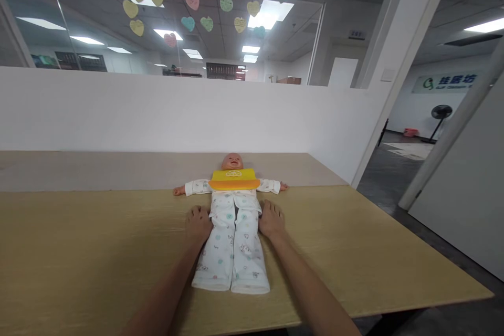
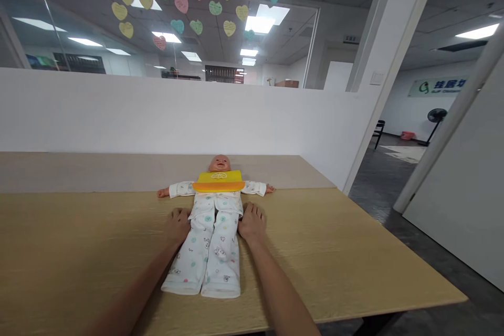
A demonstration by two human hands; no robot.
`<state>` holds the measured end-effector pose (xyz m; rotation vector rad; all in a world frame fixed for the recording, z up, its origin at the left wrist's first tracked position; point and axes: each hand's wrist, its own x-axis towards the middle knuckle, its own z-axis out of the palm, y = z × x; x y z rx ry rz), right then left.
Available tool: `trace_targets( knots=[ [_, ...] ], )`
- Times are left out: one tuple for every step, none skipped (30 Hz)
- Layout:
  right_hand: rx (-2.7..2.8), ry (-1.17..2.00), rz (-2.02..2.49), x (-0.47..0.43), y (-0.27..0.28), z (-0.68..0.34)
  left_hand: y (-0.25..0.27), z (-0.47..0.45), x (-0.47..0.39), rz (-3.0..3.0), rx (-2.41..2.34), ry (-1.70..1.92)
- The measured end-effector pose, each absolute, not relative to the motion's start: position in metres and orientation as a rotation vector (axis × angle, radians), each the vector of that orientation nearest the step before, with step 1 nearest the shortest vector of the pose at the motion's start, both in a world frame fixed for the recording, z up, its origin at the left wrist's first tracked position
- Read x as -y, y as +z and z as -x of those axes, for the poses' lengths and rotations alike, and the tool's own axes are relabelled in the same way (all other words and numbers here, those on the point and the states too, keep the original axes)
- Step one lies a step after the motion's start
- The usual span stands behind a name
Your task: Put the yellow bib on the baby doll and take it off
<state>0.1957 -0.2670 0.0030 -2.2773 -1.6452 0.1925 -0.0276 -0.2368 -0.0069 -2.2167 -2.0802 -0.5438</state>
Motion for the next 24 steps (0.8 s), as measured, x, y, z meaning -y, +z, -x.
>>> trace_targets(
  knots=[
    [1.641, 0.198, 2.28, 0.267, 0.003, -0.196, -0.007, 0.027, 0.238, 2.202, 2.095, -0.549],
    [1.64, 0.203, 2.28, 0.267, 0.003, -0.196, -0.006, 0.027, 0.238, 2.189, 2.108, -0.551],
    [1.642, 0.208, 2.277, 0.267, 0.003, -0.196, -0.006, 0.026, 0.239, 2.177, 2.118, -0.55],
    [1.644, 0.214, 2.275, 0.267, 0.003, -0.196, -0.005, 0.026, 0.24, 2.172, 2.127, -0.543],
    [1.645, 0.218, 2.272, 0.267, 0.003, -0.196, -0.005, 0.026, 0.24, 2.172, 2.133, -0.532],
    [1.643, 0.222, 2.269, 0.267, 0.003, -0.196, -0.004, 0.026, 0.24, 2.176, 2.135, -0.517],
    [1.639, 0.225, 2.266, 0.267, 0.003, -0.196, -0.003, 0.026, 0.241, 2.186, 2.141, -0.502],
    [1.632, 0.227, 2.264, 0.267, 0.003, -0.196, -0.003, 0.026, 0.241, 2.201, 2.147, -0.489],
    [1.628, 0.227, 2.263, 0.267, 0.003, -0.195, -0.002, 0.027, 0.24, 2.221, 2.151, -0.481],
    [1.625, 0.226, 2.262, 0.267, 0.003, -0.195, -0.002, 0.027, 0.24, 2.237, 2.155, -0.482],
    [1.625, 0.227, 2.262, 0.267, 0.003, -0.195, -0.001, 0.028, 0.24, 2.249, 2.159, -0.492],
    [1.625, 0.229, 2.263, 0.267, 0.004, -0.194, -0.001, 0.028, 0.24, 2.255, 2.16, -0.51],
    [1.624, 0.234, 2.263, 0.267, 0.004, -0.194, 0.0, 0.029, 0.241, 2.253, 2.157, -0.532],
    [1.623, 0.239, 2.261, 0.267, 0.004, -0.194, 0.0, 0.03, 0.241, 2.246, 2.151, -0.555],
    [1.621, 0.243, 2.259, 0.267, 0.004, -0.195, 0.0, 0.03, 0.241, 2.233, 2.147, -0.578],
    [1.618, 0.244, 2.257, 0.267, 0.004, -0.195, 0.001, 0.03, 0.242, 2.221, 2.144, -0.597],
    [1.617, 0.245, 2.255, 0.267, 0.004, -0.195, 0.002, 0.031, 0.243, 2.209, 2.14, -0.615],
    [1.618, 0.245, 2.252, 0.266, 0.003, -0.196, 0.002, 0.031, 0.243, 2.198, 2.139, -0.631],
    [1.621, 0.244, 2.248, 0.266, 0.003, -0.197, 0.003, 0.031, 0.244, 2.186, 2.143, -0.644],
    [1.624, 0.245, 2.244, 0.266, 0.003, -0.197, 0.004, 0.031, 0.245, 2.174, 2.152, -0.653],
    [1.629, 0.248, 2.239, 0.266, 0.003, -0.198, 0.004, 0.031, 0.246, 2.16, 2.165, -0.659],
    [1.633, 0.248, 2.233, 0.266, 0.003, -0.198, 0.005, 0.032, 0.247, 2.147, 2.18, -0.661],
    [1.635, 0.246, 2.231, 0.267, 0.003, -0.198, 0.005, 0.032, 0.247, 2.134, 2.193, -0.659],
    [1.635, 0.242, 2.231, 0.267, 0.003, -0.198, 0.005, 0.032, 0.248, 2.121, 2.203, -0.655]
  ],
)
